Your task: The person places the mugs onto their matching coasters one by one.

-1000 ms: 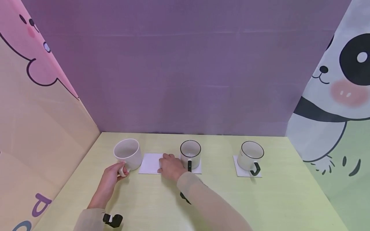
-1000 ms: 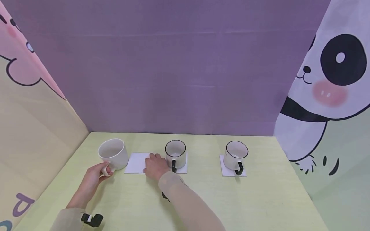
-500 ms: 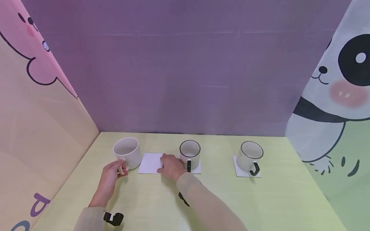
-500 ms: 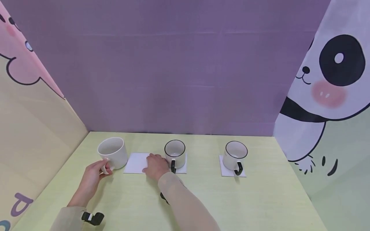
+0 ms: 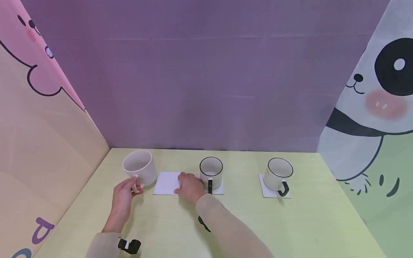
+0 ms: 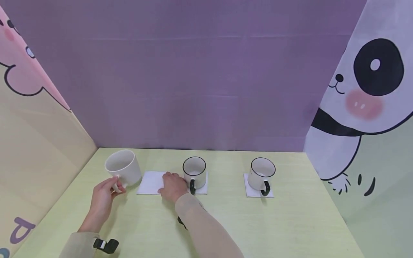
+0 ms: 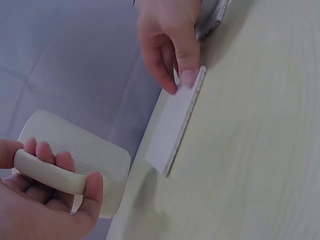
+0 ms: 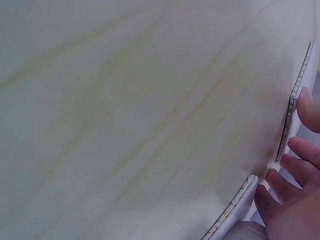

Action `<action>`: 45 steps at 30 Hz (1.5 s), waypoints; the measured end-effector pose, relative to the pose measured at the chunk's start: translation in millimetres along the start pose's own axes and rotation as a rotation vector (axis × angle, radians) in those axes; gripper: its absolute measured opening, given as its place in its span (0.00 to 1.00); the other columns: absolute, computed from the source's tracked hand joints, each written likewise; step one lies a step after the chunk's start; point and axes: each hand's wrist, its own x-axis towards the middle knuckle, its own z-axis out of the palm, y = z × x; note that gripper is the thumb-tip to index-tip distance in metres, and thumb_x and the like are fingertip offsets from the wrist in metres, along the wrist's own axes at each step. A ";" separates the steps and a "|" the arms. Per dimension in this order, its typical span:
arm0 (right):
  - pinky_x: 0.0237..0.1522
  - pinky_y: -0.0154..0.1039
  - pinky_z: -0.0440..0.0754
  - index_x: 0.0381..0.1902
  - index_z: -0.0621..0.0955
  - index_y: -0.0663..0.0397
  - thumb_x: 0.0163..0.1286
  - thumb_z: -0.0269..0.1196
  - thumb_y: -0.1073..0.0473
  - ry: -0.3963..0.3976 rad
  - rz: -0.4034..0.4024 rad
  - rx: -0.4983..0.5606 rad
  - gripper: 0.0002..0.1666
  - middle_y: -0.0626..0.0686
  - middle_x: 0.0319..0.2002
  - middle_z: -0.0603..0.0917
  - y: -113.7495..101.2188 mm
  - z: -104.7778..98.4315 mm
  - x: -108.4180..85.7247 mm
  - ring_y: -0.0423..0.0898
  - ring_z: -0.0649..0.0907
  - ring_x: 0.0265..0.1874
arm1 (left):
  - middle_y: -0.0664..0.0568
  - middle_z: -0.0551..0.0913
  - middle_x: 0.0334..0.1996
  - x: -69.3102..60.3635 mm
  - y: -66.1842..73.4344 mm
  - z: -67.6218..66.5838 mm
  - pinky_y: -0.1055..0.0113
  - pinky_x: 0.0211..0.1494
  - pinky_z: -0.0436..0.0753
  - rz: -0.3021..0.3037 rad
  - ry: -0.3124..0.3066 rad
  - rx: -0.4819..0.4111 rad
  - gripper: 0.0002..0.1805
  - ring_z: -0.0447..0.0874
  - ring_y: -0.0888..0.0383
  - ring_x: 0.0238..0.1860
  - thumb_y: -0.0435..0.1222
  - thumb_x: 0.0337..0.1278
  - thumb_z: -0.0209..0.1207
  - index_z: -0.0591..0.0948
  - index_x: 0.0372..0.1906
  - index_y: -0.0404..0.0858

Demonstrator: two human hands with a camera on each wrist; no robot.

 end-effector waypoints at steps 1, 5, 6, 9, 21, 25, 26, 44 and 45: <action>0.58 0.42 0.80 0.58 0.82 0.50 0.66 0.71 0.46 0.000 0.002 0.005 0.27 0.49 0.63 0.81 0.1 -0.1 0.0 0.47 0.79 0.61 | 0.54 0.75 0.28 -0.8 1.7 1.1 0.68 0.44 0.83 0.008 -0.001 -0.010 0.21 0.79 0.59 0.33 0.39 0.80 0.47 0.77 0.34 0.26; 0.57 0.41 0.80 0.58 0.82 0.51 0.66 0.71 0.46 -0.005 0.013 0.013 0.26 0.48 0.59 0.82 0.5 0.5 0.3 0.47 0.80 0.59 | 0.54 0.75 0.27 -3.4 7.6 6.2 0.68 0.43 0.84 0.034 -0.008 -0.039 0.21 0.79 0.59 0.32 0.39 0.80 0.48 0.77 0.33 0.25; 0.56 0.41 0.80 0.57 0.82 0.51 0.66 0.71 0.46 -0.006 0.017 0.016 0.26 0.48 0.58 0.82 0.3 0.8 0.6 0.47 0.80 0.58 | 0.54 0.75 0.27 -3.8 8.7 7.8 0.68 0.43 0.84 0.039 -0.009 -0.043 0.22 0.79 0.59 0.31 0.38 0.80 0.48 0.77 0.33 0.24; 0.55 0.41 0.80 0.58 0.82 0.50 0.65 0.71 0.46 -0.009 0.029 0.023 0.27 0.47 0.56 0.83 -0.2 2.1 1.3 0.47 0.80 0.57 | 0.54 0.75 0.27 -5.4 11.1 12.4 0.69 0.43 0.84 0.048 -0.018 -0.043 0.21 0.79 0.59 0.31 0.38 0.80 0.48 0.77 0.33 0.23; 0.66 0.42 0.74 0.63 0.79 0.52 0.67 0.71 0.48 -0.012 0.066 0.113 0.30 0.50 0.66 0.78 -2.7 1.9 -1.3 0.48 0.76 0.66 | 0.53 0.76 0.26 -7.4 5.2 34.4 0.69 0.43 0.82 0.019 -0.049 -0.003 0.20 0.79 0.59 0.31 0.37 0.79 0.48 0.77 0.31 0.27; 0.66 0.42 0.74 0.62 0.80 0.52 0.66 0.72 0.49 -0.008 0.069 0.137 0.29 0.51 0.67 0.77 -3.5 0.7 -1.7 0.48 0.76 0.66 | 0.52 0.76 0.25 -7.4 -0.6 40.9 0.68 0.42 0.82 -0.005 -0.051 0.004 0.18 0.79 0.59 0.30 0.35 0.79 0.48 0.77 0.33 0.25; 0.66 0.42 0.74 0.62 0.80 0.52 0.66 0.71 0.49 -0.010 0.072 0.139 0.29 0.51 0.68 0.77 -3.5 0.9 -1.3 0.48 0.75 0.66 | 0.51 0.76 0.25 -7.3 -2.2 42.2 0.68 0.41 0.82 -0.010 -0.053 0.004 0.18 0.79 0.58 0.30 0.35 0.79 0.48 0.78 0.34 0.25; 0.58 0.42 0.79 0.57 0.82 0.54 0.63 0.74 0.50 0.042 0.044 0.133 0.28 0.51 0.55 0.84 -2.6 0.4 0.0 0.48 0.81 0.56 | 0.51 0.78 0.24 -10.7 -13.1 53.6 0.66 0.41 0.81 -0.011 -0.104 0.035 0.17 0.80 0.57 0.28 0.34 0.77 0.51 0.80 0.31 0.27; 0.58 0.43 0.80 0.57 0.82 0.54 0.62 0.75 0.51 0.044 0.044 0.133 0.27 0.51 0.55 0.84 -2.7 0.3 0.0 0.48 0.81 0.56 | 0.51 0.78 0.24 -11.1 -12.8 53.9 0.66 0.41 0.81 -0.013 -0.104 0.035 0.17 0.80 0.57 0.28 0.34 0.77 0.51 0.80 0.31 0.28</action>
